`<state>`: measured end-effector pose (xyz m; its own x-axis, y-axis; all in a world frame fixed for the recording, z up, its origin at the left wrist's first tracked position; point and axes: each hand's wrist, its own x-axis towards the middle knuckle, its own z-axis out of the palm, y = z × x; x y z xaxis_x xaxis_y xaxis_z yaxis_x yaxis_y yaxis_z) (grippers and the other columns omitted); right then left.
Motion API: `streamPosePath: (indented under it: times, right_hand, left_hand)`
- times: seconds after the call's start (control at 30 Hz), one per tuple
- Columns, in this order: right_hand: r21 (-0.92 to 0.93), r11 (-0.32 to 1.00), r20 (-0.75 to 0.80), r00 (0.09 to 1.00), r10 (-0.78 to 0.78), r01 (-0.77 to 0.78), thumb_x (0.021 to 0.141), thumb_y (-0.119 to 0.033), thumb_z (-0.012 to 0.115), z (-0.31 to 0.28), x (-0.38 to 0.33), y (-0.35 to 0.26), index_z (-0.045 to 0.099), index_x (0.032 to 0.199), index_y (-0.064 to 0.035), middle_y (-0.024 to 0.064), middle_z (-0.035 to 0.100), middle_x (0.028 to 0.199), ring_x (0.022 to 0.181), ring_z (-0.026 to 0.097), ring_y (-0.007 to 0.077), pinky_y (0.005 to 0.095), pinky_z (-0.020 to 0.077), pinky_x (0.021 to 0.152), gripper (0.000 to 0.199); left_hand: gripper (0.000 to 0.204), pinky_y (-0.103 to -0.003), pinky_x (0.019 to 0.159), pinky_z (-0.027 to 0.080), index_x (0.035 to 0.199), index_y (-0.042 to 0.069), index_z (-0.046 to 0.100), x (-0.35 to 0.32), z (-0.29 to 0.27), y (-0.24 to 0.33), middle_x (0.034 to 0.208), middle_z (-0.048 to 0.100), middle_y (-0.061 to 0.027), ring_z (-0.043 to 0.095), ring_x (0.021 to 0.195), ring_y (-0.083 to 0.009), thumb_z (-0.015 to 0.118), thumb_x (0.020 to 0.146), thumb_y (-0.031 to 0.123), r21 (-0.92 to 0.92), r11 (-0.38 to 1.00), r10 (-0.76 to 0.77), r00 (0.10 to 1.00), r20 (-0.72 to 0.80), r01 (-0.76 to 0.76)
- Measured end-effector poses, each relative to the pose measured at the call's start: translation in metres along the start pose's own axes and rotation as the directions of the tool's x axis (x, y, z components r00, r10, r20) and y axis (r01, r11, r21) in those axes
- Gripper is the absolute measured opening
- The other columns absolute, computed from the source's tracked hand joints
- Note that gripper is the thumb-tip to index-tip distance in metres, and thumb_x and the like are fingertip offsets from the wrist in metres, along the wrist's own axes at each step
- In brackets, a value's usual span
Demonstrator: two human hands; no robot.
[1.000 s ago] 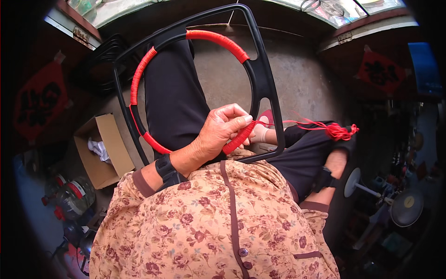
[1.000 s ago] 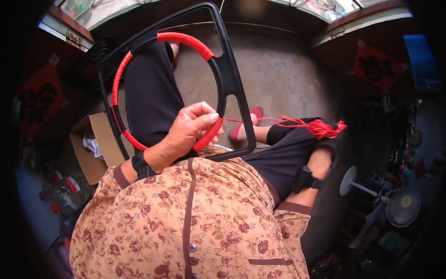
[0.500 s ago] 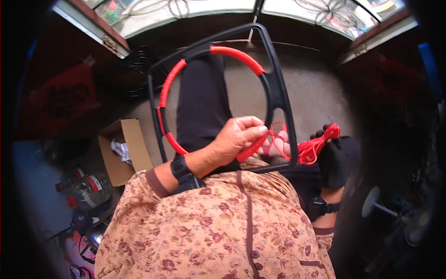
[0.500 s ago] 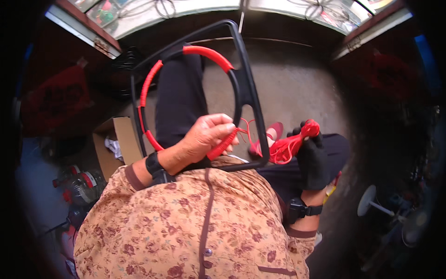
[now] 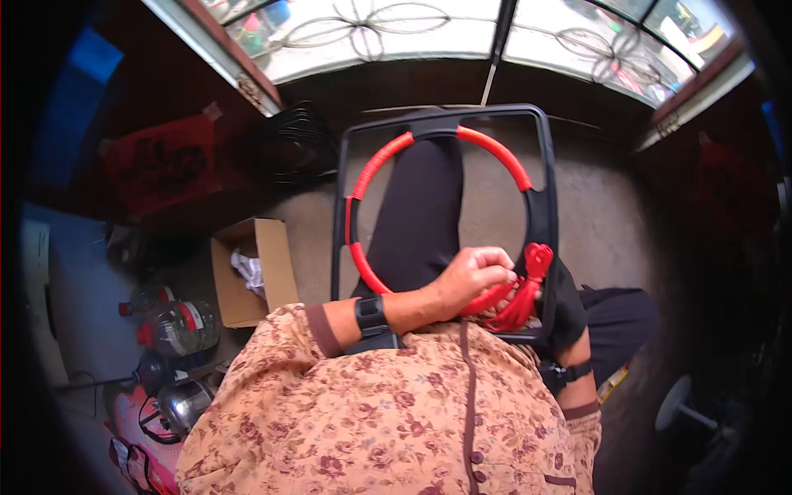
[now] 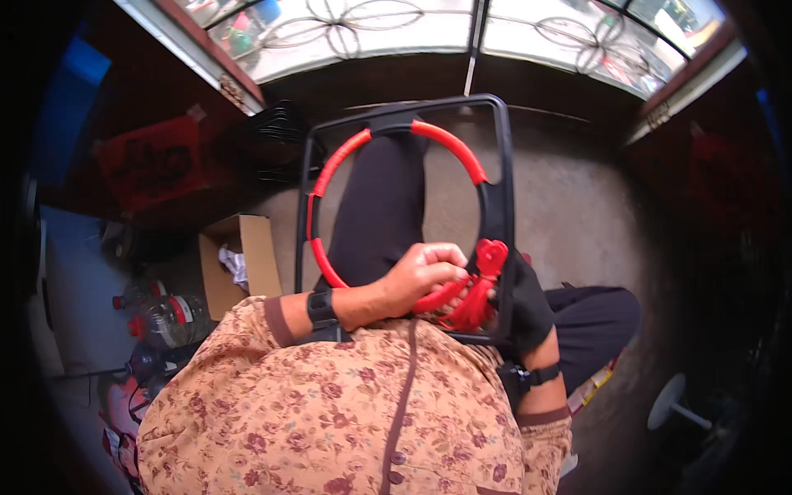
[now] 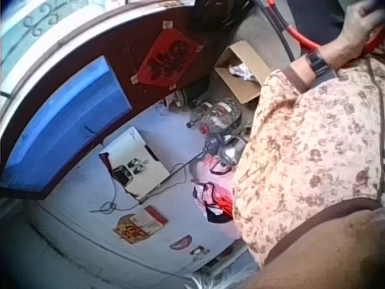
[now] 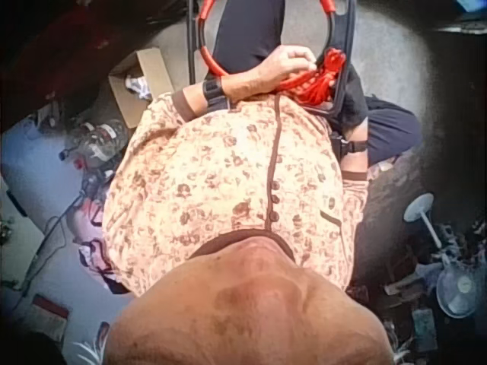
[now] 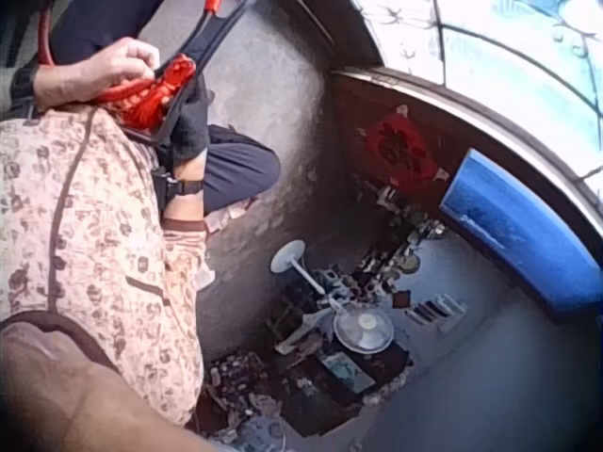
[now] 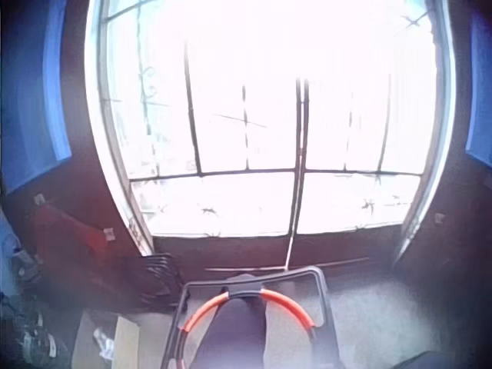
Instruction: Wrapping a red cord or string around a black circular frame component as part of furniture or decorative item assembly.
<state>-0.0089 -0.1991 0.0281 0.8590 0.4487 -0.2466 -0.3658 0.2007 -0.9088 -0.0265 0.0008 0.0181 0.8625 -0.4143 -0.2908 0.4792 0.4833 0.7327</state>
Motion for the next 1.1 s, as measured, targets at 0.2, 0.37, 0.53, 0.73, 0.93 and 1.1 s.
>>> streamPosePath:
  times: [0.2, 0.37, 0.53, 0.73, 0.93, 1.1]
  right_hand:
    - [0.018, 0.995, 0.113, 0.989, 0.099, -0.102, 0.066, -0.009, 0.079, -0.005, 0.032, 0.010, 0.057, 0.115, -0.0023, 0.0009, 0.062, 0.101, 0.090, 0.057, 0.0097, 0.0267, 0.0468, 0.081, 0.054]
    - [-0.073, 0.989, 0.014, 0.991, 0.129, -0.128, 0.070, -0.006, 0.067, -0.006, 0.028, 0.007, 0.057, 0.113, -0.0019, 0.0015, 0.062, 0.097, 0.085, 0.057, 0.0096, 0.0263, 0.0473, 0.078, 0.044]
    - [-0.248, 0.966, 0.092, 0.994, -0.055, 0.076, 0.076, -0.023, 0.068, 0.002, 0.042, 0.014, 0.056, 0.110, -0.0010, 0.0037, 0.060, 0.099, 0.092, 0.053, 0.0133, 0.0291, 0.0425, 0.083, 0.042]
    - [0.299, 0.891, 0.148, 0.939, 0.310, -0.341, 0.091, -0.026, 0.058, -0.013, 0.041, 0.031, 0.049, 0.127, 0.0003, 0.0082, 0.057, 0.121, 0.111, 0.054, 0.0163, 0.0286, 0.0428, 0.096, 0.046]
    - [0.304, 0.949, 0.179, 0.983, 0.027, -0.082, 0.096, -0.029, 0.047, 0.009, 0.052, 0.017, 0.045, 0.132, -0.0033, 0.0087, 0.053, 0.130, 0.114, 0.053, 0.0143, 0.0306, 0.0408, 0.100, 0.044]
    - [0.552, 0.804, -0.312, 0.949, -0.047, 0.221, 0.096, -0.017, 0.044, -0.059, 0.049, 0.006, 0.047, 0.121, 0.0004, 0.0066, 0.058, 0.106, 0.093, 0.057, 0.0175, 0.0257, 0.0410, 0.090, 0.031]
  left_hand:
    - [0.016, -0.022, 0.066, 0.051, 0.092, 0.001, 0.055, -0.007, -0.011, 0.008, 0.084, 0.064, -0.0040, 0.061, 0.077, -0.0076, 0.065, 0.086, 0.011, -0.006, 1.000, 0.012, 0.999, 0.038, -0.012]
    - [0.018, -0.024, 0.068, 0.052, 0.095, 0.001, 0.055, -0.003, -0.015, 0.001, 0.089, 0.065, -0.0058, 0.062, 0.076, -0.0086, 0.066, 0.085, 0.011, 0.049, 0.999, -0.025, 0.997, 0.071, 0.022]
    - [0.021, -0.025, 0.072, 0.053, 0.103, -0.002, 0.058, -0.001, -0.010, -0.008, 0.090, 0.066, -0.0070, 0.064, 0.078, -0.0109, 0.063, 0.087, 0.011, -0.018, 0.994, 0.105, 0.994, -0.028, -0.106]
    - [0.032, -0.026, 0.069, 0.053, 0.104, -0.002, 0.060, 0.001, -0.019, 0.004, 0.089, 0.066, -0.0074, 0.065, 0.077, -0.0139, 0.048, 0.096, 0.026, -0.136, 0.974, -0.190, 0.981, -0.041, 0.183]
    - [0.045, -0.033, 0.069, 0.056, 0.105, 0.000, 0.059, 0.004, -0.024, -0.003, 0.092, 0.066, -0.0107, 0.066, 0.080, -0.0182, 0.036, 0.100, 0.039, -0.200, 0.963, -0.172, 0.984, 0.045, 0.178]
    - [0.054, -0.035, 0.064, 0.056, 0.097, -0.001, 0.062, 0.004, -0.029, -0.004, 0.086, 0.066, -0.0164, 0.066, 0.076, -0.0232, 0.036, 0.098, 0.046, -0.342, 0.915, -0.190, 0.976, 0.108, 0.215]
